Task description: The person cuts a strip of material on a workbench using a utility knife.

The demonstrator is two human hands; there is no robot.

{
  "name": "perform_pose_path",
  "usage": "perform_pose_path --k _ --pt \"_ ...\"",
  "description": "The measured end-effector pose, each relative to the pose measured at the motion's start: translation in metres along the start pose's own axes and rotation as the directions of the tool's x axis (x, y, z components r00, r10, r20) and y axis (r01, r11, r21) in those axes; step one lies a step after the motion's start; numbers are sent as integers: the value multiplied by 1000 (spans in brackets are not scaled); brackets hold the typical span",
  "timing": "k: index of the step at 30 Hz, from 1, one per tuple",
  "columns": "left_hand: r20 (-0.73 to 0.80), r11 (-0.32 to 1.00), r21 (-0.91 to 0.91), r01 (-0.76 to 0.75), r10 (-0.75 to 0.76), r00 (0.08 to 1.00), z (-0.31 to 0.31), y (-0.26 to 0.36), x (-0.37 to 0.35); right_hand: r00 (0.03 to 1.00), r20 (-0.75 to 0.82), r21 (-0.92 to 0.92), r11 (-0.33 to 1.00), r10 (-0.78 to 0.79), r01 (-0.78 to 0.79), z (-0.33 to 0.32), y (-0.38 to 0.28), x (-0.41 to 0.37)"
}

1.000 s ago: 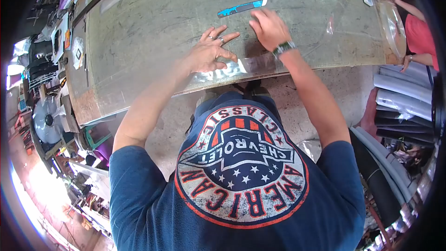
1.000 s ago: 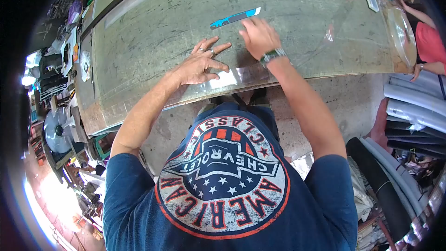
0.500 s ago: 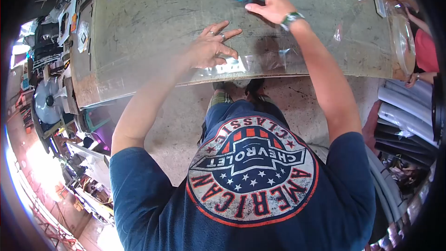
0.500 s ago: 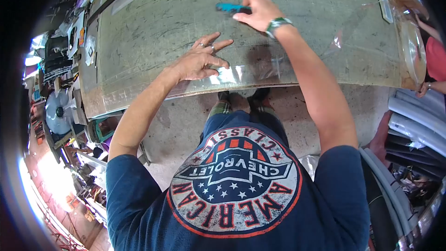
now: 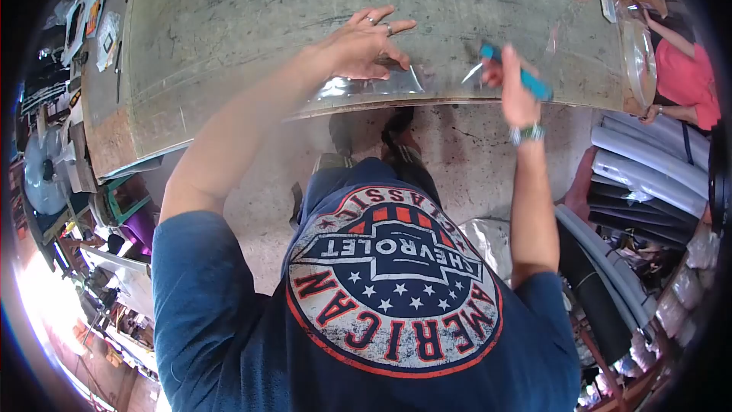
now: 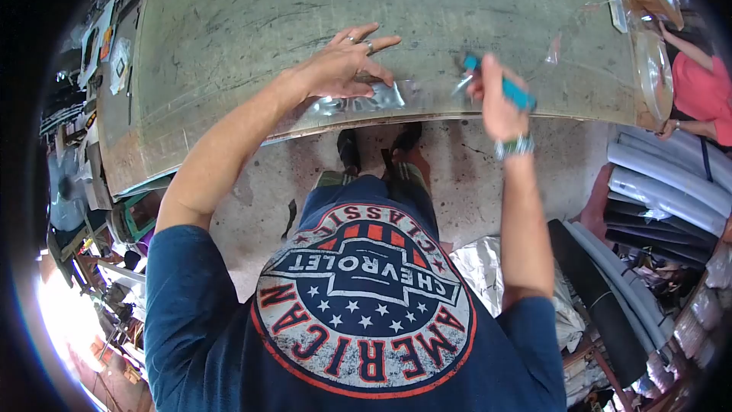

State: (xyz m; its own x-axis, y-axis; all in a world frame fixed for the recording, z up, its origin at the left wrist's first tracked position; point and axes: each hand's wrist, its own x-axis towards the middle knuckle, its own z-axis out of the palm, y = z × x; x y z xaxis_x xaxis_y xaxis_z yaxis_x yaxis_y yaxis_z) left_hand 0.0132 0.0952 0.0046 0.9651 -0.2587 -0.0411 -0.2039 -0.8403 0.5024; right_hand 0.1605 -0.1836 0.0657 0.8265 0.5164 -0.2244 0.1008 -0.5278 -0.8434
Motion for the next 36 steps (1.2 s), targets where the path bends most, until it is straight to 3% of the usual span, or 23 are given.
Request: perform_pose_path --k 3,4,10,36 --pt "6 1000 -2 2 -2 1000 -2 -3 -1 991 50 151 981 -127 118 47 2 -78" --pt "18 1000 -5 8 -8 1000 -2 -1 -1 959 27 161 948 -284 276 66 15 -88" --pt "26 1000 -12 13 -13 1000 -5 1 -2 900 -14 -77 898 -435 433 116 5 -80" --pt "7 999 -32 30 -30 1000 -5 1 -5 882 21 -186 865 -471 466 128 2 -61"
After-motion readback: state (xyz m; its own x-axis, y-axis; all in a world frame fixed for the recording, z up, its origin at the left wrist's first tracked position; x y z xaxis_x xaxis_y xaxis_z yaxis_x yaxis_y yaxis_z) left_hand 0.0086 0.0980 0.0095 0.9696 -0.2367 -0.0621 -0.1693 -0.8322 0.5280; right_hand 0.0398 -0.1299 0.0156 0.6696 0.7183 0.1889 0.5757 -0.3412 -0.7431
